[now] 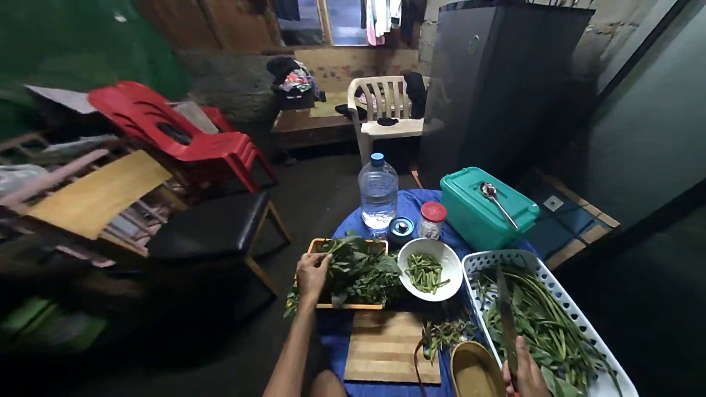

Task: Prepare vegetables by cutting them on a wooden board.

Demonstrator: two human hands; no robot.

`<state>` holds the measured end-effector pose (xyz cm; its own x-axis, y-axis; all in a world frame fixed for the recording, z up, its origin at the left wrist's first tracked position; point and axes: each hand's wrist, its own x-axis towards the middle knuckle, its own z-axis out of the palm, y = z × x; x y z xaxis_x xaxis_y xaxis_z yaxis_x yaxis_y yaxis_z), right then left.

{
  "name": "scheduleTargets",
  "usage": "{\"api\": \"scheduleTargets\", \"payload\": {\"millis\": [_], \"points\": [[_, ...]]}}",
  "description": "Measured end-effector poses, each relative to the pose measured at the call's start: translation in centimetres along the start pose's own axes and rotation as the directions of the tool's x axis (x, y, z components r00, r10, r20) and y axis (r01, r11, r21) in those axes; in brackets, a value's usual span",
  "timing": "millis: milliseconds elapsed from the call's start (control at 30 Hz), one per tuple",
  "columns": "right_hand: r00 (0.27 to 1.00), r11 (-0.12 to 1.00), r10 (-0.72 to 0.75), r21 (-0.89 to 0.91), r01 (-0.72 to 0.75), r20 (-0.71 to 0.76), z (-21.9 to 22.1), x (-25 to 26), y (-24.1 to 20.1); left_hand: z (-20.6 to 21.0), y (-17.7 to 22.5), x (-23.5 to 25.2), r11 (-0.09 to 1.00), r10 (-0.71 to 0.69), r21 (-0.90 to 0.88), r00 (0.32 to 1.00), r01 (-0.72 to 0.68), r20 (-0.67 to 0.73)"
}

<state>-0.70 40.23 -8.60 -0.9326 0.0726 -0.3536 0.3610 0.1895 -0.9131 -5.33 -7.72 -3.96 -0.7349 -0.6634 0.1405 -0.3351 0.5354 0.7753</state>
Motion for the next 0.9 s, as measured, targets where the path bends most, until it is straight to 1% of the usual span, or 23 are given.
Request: {"api": "scheduleTargets", "payload": {"millis": [33, 100, 167, 200, 267, 333, 467, 533, 600, 667, 733, 767, 833, 900], "points": [[1.0, 0.999, -0.018, 0.028, 0.018, 0.005, 0.1, -0.3, -0.3, -0.7, 1.1, -0.6, 0.994, -0.028, -0.103, 1.0, 0.026, -0.013], [0.998, 0.993, -0.061, 0.101, 0.058, 0.024, 0.4, -1.0, -0.7, -1.8, 3.0, -2.2, 0.942, -0.119, -0.308, 0.991, 0.129, 0.054], [0.993, 0.981, -0.104, 0.171, 0.093, 0.055, 1.0, -1.7, -1.0, -1.8, 4.9, -4.3, 0.828, -0.187, -0.499, 0.965, 0.256, 0.184], [0.989, 0.975, -0.126, 0.192, 0.109, 0.078, 1.2, -2.2, -1.3, -1.5, 5.6, -5.5, 0.76, -0.192, -0.572, 0.947, 0.309, 0.256], [0.977, 0.966, -0.173, 0.214, 0.143, 0.125, 1.5, -3.1, -1.6, -0.3, 7.3, -8.1, 0.667, -0.183, -0.641, 0.917, 0.38, 0.354], [0.967, 0.949, -0.218, 0.259, 0.178, 0.135, 2.0, -4.1, -1.8, 1.0, 8.7, -10.6, 0.63, -0.173, -0.644, 0.887, 0.434, 0.428], [0.936, 0.91, -0.319, 0.325, 0.257, 0.152, 2.5, -5.7, -2.3, 3.5, 11.3, -14.2, 0.623, -0.078, -0.625, 0.832, 0.47, 0.549], [0.921, 0.891, -0.357, 0.353, 0.284, 0.159, 2.7, -5.9, -2.5, 4.4, 12.5, -15.4, 0.611, -0.033, -0.632, 0.813, 0.477, 0.581], [0.903, 0.875, -0.397, 0.365, 0.318, 0.166, 3.0, -5.9, -2.8, 5.1, 13.4, -16.5, 0.607, -0.024, -0.625, 0.797, 0.491, 0.603], [0.906, 0.882, -0.381, 0.366, 0.297, 0.185, 3.5, -6.2, -3.6, 5.8, 13.8, -17.5, 0.621, -0.026, -0.61, 0.791, 0.491, 0.611], [0.927, 0.91, -0.331, 0.32, 0.264, 0.175, 4.1, -6.7, -4.7, 6.0, 14.1, -18.4, 0.642, -0.023, -0.59, 0.781, 0.49, 0.624], [0.934, 0.928, -0.312, 0.266, 0.26, 0.175, 4.2, -6.9, -5.1, 6.1, 14.2, -18.9, 0.652, -0.018, -0.579, 0.774, 0.489, 0.633], [0.932, 0.944, -0.319, 0.145, 0.296, 0.172, 4.6, -7.1, -5.8, 6.1, 14.7, -19.8, 0.672, -0.02, -0.554, 0.76, 0.491, 0.649], [0.921, 0.932, -0.363, 0.064, 0.358, 0.143, 5.3, -7.0, -5.8, 6.2, 14.9, -20.5, 0.69, -0.022, -0.53, 0.746, 0.493, 0.666]]}}
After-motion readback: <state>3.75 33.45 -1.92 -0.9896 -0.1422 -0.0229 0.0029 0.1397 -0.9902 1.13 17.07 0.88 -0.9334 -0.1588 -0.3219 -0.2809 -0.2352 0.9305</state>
